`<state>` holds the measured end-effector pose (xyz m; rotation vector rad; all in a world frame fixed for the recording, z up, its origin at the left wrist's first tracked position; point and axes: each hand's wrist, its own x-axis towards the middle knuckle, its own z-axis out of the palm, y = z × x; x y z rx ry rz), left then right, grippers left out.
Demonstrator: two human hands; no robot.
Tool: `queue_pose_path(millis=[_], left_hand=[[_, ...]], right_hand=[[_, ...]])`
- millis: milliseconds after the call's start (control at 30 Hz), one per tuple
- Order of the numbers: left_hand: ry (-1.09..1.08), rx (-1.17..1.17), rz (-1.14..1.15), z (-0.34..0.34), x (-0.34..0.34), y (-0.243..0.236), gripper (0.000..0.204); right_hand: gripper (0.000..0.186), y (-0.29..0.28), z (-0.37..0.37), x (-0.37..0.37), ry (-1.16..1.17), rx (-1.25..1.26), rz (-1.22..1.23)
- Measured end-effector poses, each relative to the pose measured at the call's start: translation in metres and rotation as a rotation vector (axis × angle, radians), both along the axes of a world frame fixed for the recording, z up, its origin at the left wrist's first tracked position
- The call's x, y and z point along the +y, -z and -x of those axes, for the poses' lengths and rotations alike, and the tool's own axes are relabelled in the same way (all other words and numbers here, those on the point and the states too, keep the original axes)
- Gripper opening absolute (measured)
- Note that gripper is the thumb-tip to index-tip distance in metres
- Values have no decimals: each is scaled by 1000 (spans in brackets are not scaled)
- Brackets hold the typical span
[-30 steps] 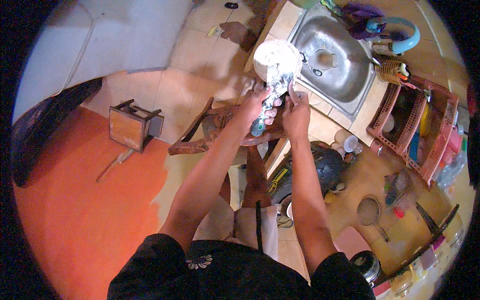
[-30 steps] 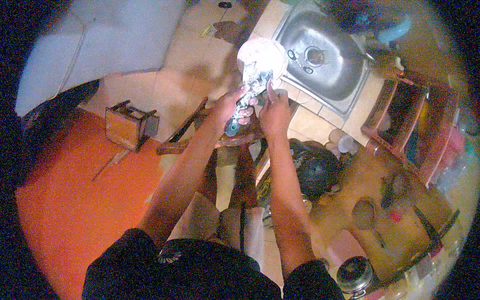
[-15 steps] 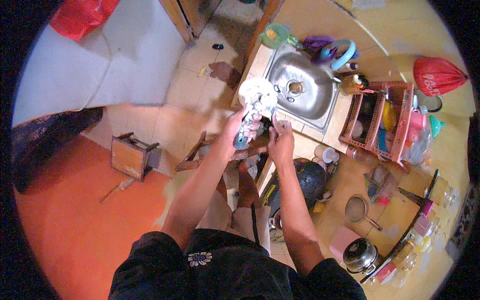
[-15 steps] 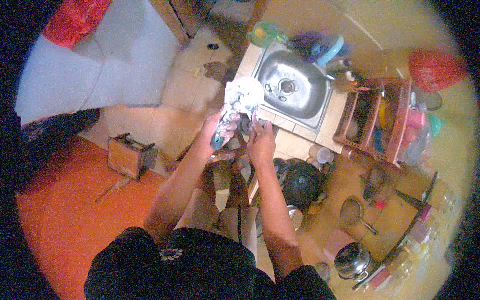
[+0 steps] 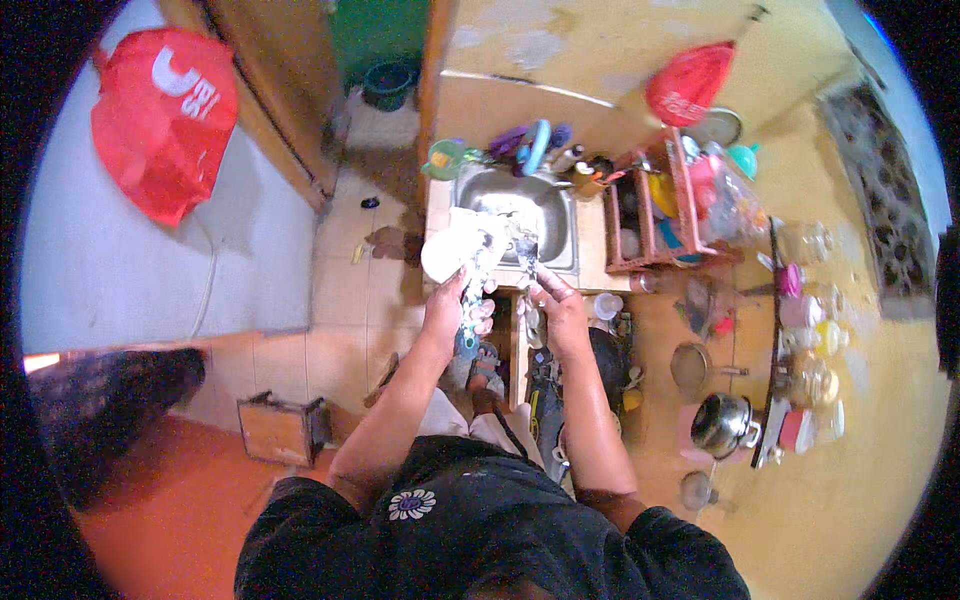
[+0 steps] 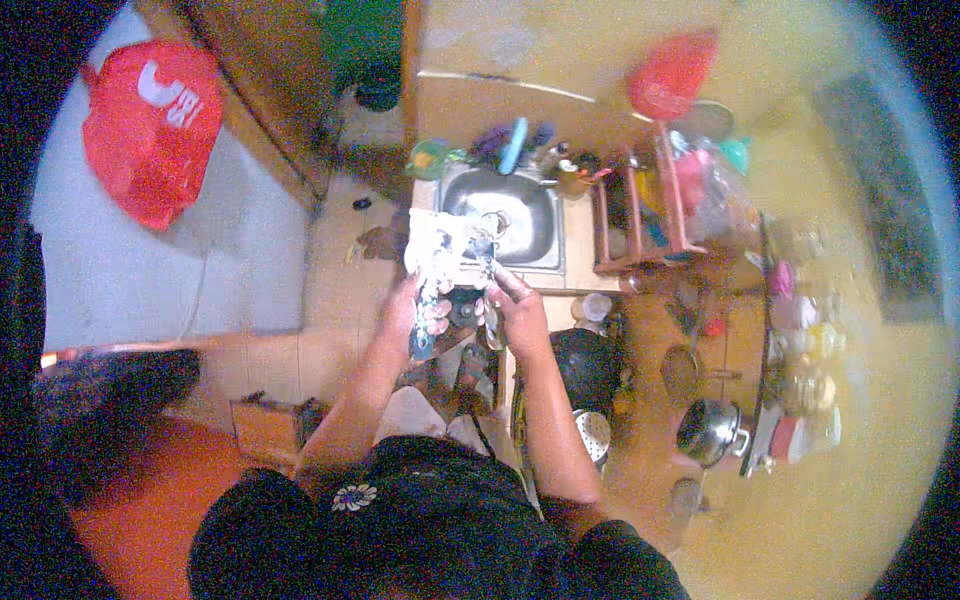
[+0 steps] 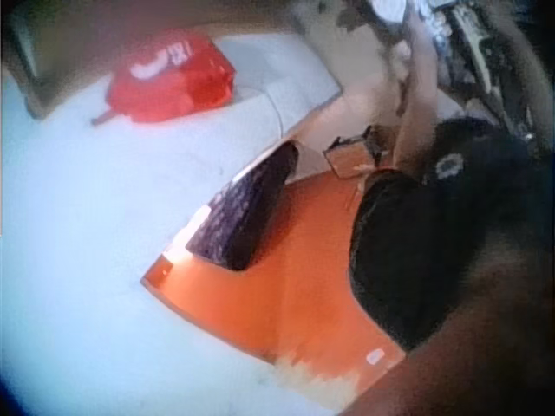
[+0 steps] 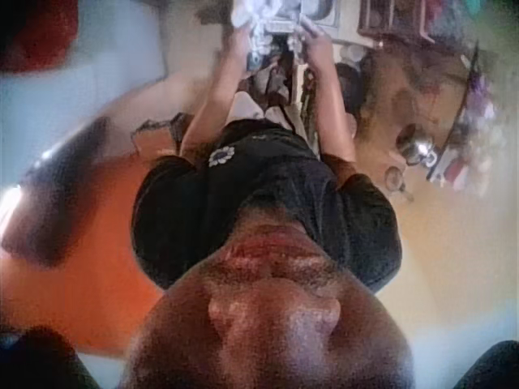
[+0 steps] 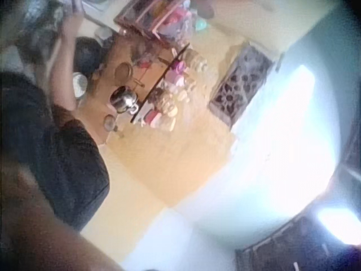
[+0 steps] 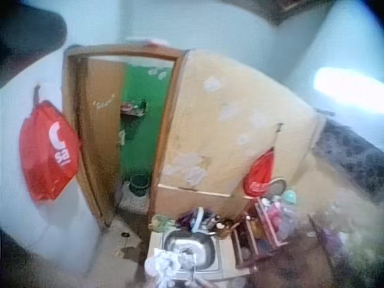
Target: The person scoops white paste from a container using a small metal spatula and applies it to a wall section above a kitchen counter. They repeatedly transfer paste from the container to the wall, smoothing it with the spatula. The person also briefly wipes the spatula on a cloth.
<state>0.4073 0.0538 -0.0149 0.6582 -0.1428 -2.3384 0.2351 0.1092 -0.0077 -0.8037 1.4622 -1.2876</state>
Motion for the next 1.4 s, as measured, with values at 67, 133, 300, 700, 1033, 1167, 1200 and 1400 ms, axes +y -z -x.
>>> queue_pose_path(millis=[67, 133, 300, 700, 1033, 1167, 1200, 1400], left_hand=[[21, -26, 51, 5, 6, -21, 25], [95, -30, 57, 15, 10, -41, 24], [271, -17, 77, 27, 34, -84, 22], [515, -43, 212, 65, 93, -153, 15], [587, 101, 141, 68, 117, -179, 15], [610, 158, 108, 60, 120, -181, 18], [609, 175, 95, 58, 121, -183, 18], [573, 195, 47, 46, 121, -190, 19]], right_hand=[[35, -34, 4, 10, 34, -322, -55], [34, -55, 10, 23, 88, -410, -28], [30, -71, 36, 66, 223, -164, 71], [31, -134, 48, 145, 373, 891, 195], [27, -162, 44, 190, 481, 1046, 259], [27, -163, 31, 190, 520, 980, 274], [27, -163, 28, 189, 528, 961, 272], [28, -151, 18, 187, 526, 942, 297]])
